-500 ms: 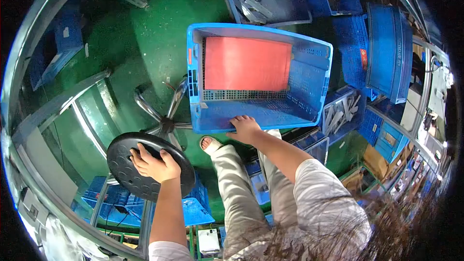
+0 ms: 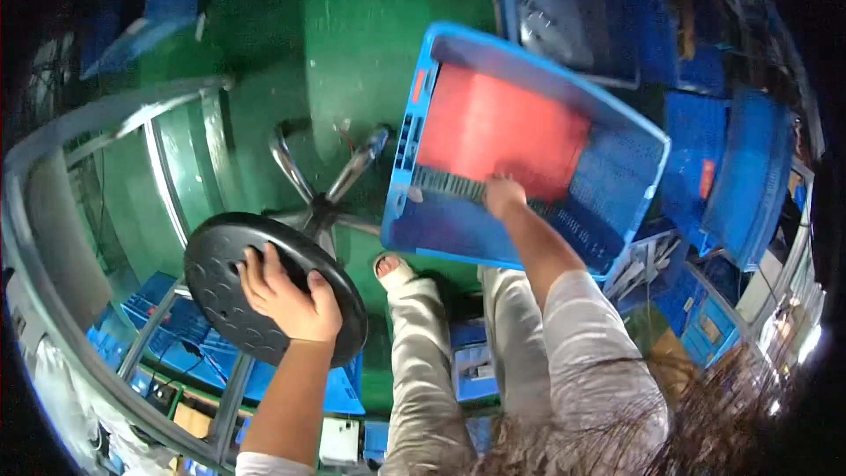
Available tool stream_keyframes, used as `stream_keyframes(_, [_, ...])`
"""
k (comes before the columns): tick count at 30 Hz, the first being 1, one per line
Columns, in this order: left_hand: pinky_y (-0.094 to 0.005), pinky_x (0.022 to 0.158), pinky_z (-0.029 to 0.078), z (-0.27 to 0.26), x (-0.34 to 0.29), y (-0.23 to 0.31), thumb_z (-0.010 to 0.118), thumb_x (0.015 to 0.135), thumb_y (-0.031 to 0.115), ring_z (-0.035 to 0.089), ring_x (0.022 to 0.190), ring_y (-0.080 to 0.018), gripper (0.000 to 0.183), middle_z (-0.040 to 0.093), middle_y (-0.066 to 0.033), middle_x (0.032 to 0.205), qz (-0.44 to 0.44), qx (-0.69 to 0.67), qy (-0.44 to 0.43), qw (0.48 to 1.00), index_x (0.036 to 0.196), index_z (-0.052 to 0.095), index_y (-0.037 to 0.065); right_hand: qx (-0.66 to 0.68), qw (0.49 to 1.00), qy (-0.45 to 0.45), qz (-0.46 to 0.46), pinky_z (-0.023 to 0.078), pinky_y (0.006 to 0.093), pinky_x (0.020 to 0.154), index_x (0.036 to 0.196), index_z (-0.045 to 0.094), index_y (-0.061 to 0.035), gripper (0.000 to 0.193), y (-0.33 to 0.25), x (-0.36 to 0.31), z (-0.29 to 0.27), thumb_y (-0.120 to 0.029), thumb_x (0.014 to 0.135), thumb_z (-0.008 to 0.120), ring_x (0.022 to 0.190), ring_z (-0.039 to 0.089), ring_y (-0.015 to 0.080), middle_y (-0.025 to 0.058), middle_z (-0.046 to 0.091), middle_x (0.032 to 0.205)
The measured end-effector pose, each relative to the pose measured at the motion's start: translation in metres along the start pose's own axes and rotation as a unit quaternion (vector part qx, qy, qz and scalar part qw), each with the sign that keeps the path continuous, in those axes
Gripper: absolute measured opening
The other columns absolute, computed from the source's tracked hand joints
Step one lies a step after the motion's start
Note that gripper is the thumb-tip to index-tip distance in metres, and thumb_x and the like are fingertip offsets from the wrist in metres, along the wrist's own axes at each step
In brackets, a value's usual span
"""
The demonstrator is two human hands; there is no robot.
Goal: Applying yellow tape to small rectangular electronic or mechanical components at an assembly line workstation.
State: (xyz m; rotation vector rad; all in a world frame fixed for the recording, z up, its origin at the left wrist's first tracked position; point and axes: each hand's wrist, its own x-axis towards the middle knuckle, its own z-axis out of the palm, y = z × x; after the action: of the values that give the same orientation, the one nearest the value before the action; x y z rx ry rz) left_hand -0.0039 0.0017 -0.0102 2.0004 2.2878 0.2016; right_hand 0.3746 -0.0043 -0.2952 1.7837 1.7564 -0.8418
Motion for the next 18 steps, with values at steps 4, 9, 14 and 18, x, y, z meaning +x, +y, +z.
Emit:
stream_keyframes(4, [-0.0604, 0.118, 0.017, -0.018, 0.002, -0.007, 0.047, 0.096, 0.044, 0.03, 0.14, -0.0518, 0.074, 0.035, -0.0359, 0.15, 0.004, -0.006, -0.017, 1.0, 0.146, 0.04, -0.01, -0.034, 0.999, 0.006, -0.003, 0.059, 0.0474, 0.089, 0.127, 0.059, -0.0078, 0.043, -0.035, 0.056, 0.048, -0.022, 0.086, 0.064, 0.121, 0.059, 0.0405, 0.0222, 0.047, 0.145])
stream_keyframes(9, [-0.0583, 0.118, 0.017, -0.014, -0.001, -0.008, 0.043, 0.098, 0.044, 0.024, 0.145, -0.0483, 0.076, 0.023, -0.0357, 0.155, -0.009, -0.06, -0.027, 0.998, 0.148, 0.034, -0.013, -0.037, 0.998, 0.041, 0.021, 0.061, 0.0432, 0.083, 0.118, 0.065, -0.0068, 0.031, -0.038, 0.091, 0.056, -0.015, 0.089, 0.059, 0.107, 0.064, 0.0408, 0.0255, 0.046, 0.14])
stream_keyframes(14, [-0.0588, 0.118, 0.017, -0.003, 0.0, 0.001, 0.042, 0.099, 0.044, 0.024, 0.145, -0.0494, 0.075, 0.024, -0.0357, 0.155, 0.012, -0.068, -0.016, 0.997, 0.147, 0.034, -0.013, -0.05, 0.996, -0.054, -0.059, 0.06, 0.0453, 0.085, 0.114, 0.066, -0.0021, 0.028, -0.002, 0.085, 0.033, -0.013, 0.089, 0.055, 0.101, 0.068, 0.0377, 0.024, 0.054, 0.132])
stream_keyframes(18, [-0.0594, 0.118, 0.017, -0.021, -0.001, -0.008, 0.042, 0.098, 0.044, 0.027, 0.142, -0.0515, 0.074, 0.03, -0.0375, 0.152, -0.004, -0.013, -0.022, 1.0, 0.146, 0.038, -0.012, -0.037, 0.983, -0.152, -0.092, 0.059, 0.045, 0.087, 0.116, 0.068, -0.0048, 0.031, -0.061, 0.042, -0.015, -0.014, 0.09, 0.055, 0.111, 0.066, 0.0359, 0.0175, 0.064, 0.121])
